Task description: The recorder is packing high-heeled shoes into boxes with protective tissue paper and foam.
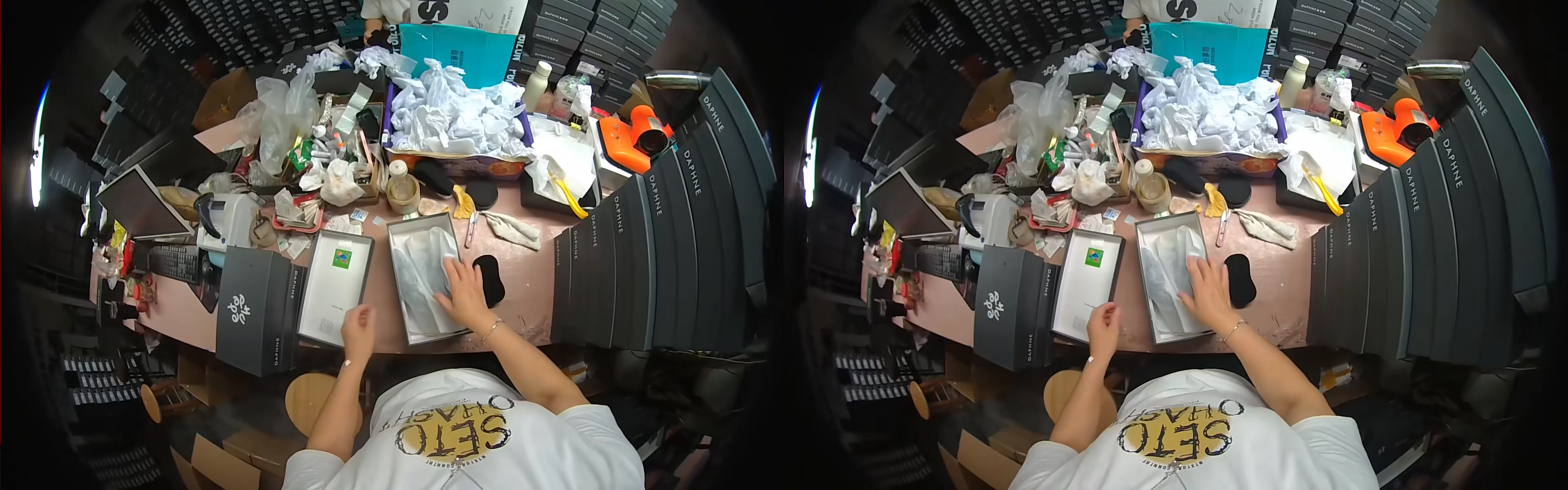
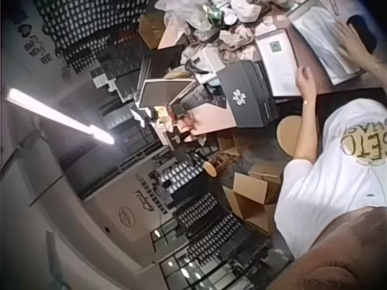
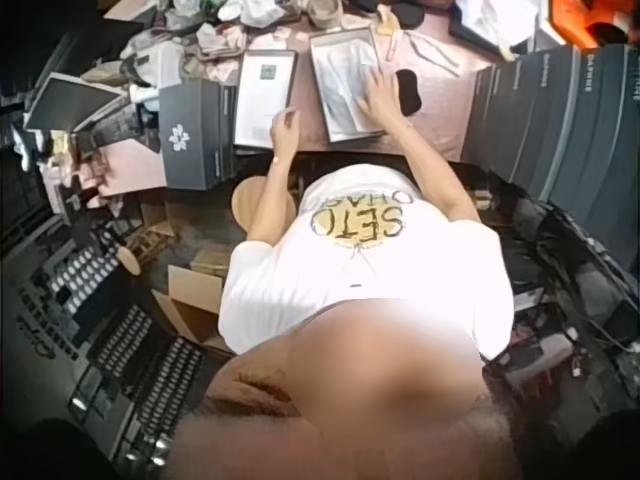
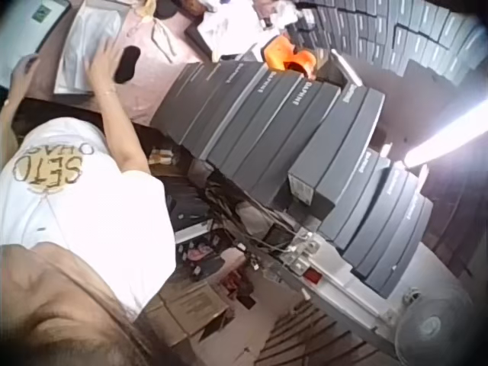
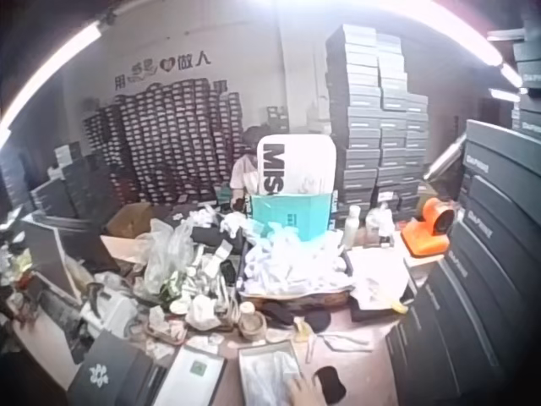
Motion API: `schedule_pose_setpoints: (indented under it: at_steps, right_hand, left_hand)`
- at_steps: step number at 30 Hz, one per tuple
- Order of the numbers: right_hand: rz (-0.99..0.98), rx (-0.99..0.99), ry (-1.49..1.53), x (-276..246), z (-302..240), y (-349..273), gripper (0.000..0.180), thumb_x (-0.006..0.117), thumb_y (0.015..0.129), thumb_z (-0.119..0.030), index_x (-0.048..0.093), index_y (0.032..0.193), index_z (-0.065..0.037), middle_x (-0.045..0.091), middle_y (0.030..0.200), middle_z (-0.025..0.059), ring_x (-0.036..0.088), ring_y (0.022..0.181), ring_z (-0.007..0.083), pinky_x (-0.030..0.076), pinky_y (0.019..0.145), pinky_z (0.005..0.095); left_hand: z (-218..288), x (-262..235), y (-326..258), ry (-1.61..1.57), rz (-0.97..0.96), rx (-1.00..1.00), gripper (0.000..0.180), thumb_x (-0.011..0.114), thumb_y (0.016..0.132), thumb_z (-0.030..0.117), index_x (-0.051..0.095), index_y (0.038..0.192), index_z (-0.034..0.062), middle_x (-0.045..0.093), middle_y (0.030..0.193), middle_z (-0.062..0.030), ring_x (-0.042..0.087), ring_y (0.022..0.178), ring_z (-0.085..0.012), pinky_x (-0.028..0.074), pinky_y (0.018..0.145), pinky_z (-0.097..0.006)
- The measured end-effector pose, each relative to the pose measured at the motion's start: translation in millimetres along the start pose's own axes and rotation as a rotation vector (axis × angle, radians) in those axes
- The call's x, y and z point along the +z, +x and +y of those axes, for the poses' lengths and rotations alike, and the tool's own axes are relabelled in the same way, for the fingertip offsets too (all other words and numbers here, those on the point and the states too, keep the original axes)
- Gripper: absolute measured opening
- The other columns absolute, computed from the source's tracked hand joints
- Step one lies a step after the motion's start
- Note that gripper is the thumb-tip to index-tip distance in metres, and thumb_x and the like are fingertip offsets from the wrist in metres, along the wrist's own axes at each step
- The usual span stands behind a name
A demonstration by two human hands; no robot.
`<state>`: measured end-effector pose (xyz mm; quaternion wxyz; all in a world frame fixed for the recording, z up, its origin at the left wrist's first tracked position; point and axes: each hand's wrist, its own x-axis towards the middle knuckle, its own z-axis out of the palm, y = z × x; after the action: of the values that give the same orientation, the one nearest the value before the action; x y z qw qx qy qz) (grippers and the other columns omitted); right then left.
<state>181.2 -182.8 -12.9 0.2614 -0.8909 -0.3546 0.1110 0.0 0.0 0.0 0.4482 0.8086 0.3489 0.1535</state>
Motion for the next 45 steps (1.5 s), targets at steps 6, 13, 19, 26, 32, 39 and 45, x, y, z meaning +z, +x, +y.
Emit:
schedule_pose_setpoints:
  at_steps: [6, 13, 19, 26, 32, 39, 45]
  right_hand:
    - [-0.23, -0.058, -0.368, -6.0, -14.0, 29.2, 0.077, 0.065, 0.074, -0.028, 0.032, 0.14, -0.007, 0.057, 0.113, 0.0239, 0.054, 0.108, 0.0379, 0.022, 0.103, 0.0634]
    - [-0.126, 0.013, -0.231, 3.3, 7.3, 53.9, 0.066, 0.059, 0.073, -0.021, 0.039, 0.133, -0.005, 0.064, 0.094, 0.0197, 0.064, 0.087, 0.0356, 0.028, 0.098, 0.0651]
    - [-0.112, -0.091, -0.353, 18.2, 19.7, 50.1, 0.06, 0.062, 0.079, -0.022, 0.041, 0.132, -0.004, 0.062, 0.106, 0.0198, 0.063, 0.096, 0.0335, 0.023, 0.102, 0.0638]
    - [-0.194, -0.204, 0.424, -37.1, -40.7, 7.0, 0.039, 0.059, 0.08, -0.011, 0.053, 0.117, 0.0, 0.059, 0.104, 0.0248, 0.059, 0.088, 0.042, 0.048, 0.082, 0.0456]
    - [0.162, -0.242, 0.294, -20.2, -38.8, 6.0, 0.043, 0.057, 0.079, -0.006, 0.051, 0.121, 0.002, 0.057, 0.103, 0.0243, 0.058, 0.091, 0.0415, 0.049, 0.079, 0.0444]
    - [-0.098, -0.048, -0.296, 10.1, 1.2, 57.1, 0.048, 0.052, 0.08, -0.004, 0.047, 0.127, -0.006, 0.054, 0.106, 0.0214, 0.06, 0.091, 0.036, 0.05, 0.077, 0.0442]
    - [0.179, -0.178, 0.072, -92.8, -51.0, 53.7, 0.055, 0.051, 0.076, 0.001, 0.047, 0.13, -0.008, 0.049, 0.121, 0.021, 0.059, 0.095, 0.0383, 0.051, 0.08, 0.0417]
  left_hand:
    - [42.2, 72.0, -4.7, -0.155, -0.299, 0.244, 0.019, 0.061, 0.085, 0.007, 0.063, 0.102, -0.002, 0.062, 0.096, -0.0138, 0.063, 0.084, -0.023, 0.05, 0.076, -0.031]
    - [9.6, 77.7, 4.1, -0.444, -0.37, -0.082, 0.028, 0.06, 0.088, 0.01, 0.058, 0.113, -0.0022, 0.062, 0.103, -0.0148, 0.064, 0.092, -0.0204, 0.051, 0.08, -0.029]
    - [45.6, 74.1, -10.5, 0.283, -0.433, 0.485, 0.046, 0.055, 0.079, 0.001, 0.051, 0.125, -0.0001, 0.053, 0.121, -0.0205, 0.047, 0.119, -0.0349, 0.038, 0.101, -0.04]
    - [33.5, 56.7, -19.9, -0.082, -0.268, 0.196, 0.033, 0.051, 0.085, 0.001, 0.055, 0.118, -0.0011, 0.059, 0.11, -0.0204, 0.059, 0.1, -0.032, 0.047, 0.085, -0.036]
    - [16.9, 26.0, -16.6, -0.239, -0.319, 0.084, 0.021, 0.055, 0.09, 0.006, 0.059, 0.109, -0.0026, 0.061, 0.097, -0.0143, 0.063, 0.085, -0.0224, 0.051, 0.072, -0.029]
    - [47.8, 24.6, 8.7, -0.202, -0.507, 0.253, 0.023, 0.055, 0.089, 0.006, 0.059, 0.11, -0.0033, 0.06, 0.095, -0.0135, 0.063, 0.085, -0.0213, 0.05, 0.075, -0.028]
    - [52.1, 27.6, 18.3, -0.767, -0.488, -0.173, 0.04, 0.057, 0.093, 0.03, 0.052, 0.125, 0.0055, 0.054, 0.117, -0.0043, 0.056, 0.099, -0.0176, 0.047, 0.083, -0.034]
